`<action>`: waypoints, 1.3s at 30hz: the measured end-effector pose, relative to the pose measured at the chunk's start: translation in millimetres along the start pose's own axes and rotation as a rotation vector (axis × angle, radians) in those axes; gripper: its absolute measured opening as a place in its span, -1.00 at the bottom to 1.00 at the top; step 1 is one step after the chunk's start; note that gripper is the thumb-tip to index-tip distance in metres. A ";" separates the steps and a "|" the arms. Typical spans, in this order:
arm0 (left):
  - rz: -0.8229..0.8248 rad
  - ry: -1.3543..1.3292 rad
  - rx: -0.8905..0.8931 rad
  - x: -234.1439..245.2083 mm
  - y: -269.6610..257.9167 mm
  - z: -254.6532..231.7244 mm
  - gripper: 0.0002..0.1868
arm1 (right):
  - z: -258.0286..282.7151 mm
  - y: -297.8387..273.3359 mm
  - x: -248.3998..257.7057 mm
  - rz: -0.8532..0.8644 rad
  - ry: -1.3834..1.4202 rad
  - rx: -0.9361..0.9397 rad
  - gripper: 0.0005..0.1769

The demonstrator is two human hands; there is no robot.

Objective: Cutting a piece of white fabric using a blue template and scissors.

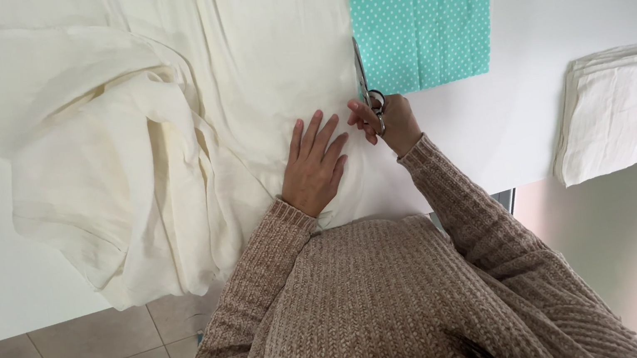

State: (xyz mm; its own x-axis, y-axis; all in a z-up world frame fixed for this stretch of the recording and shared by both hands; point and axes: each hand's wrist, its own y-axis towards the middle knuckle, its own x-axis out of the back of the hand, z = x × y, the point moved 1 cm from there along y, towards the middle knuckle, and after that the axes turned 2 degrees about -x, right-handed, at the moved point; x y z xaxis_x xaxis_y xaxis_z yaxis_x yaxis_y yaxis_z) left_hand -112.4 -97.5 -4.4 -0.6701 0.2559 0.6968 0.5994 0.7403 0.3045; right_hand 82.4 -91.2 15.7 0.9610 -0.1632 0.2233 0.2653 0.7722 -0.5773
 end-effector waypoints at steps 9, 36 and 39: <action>-0.045 -0.005 -0.018 -5.5 -1.7 2.0 -0.67 | 7.9 16.7 4.8 0.034 0.107 -0.005 -0.47; -0.038 0.003 -0.014 -6.1 -2.6 1.6 -0.67 | 31.9 50.7 8.6 0.037 0.115 -0.014 -0.45; -0.038 -0.005 -0.013 -6.6 -2.2 2.5 -0.66 | 30.2 56.8 7.7 0.026 0.121 -0.002 -0.48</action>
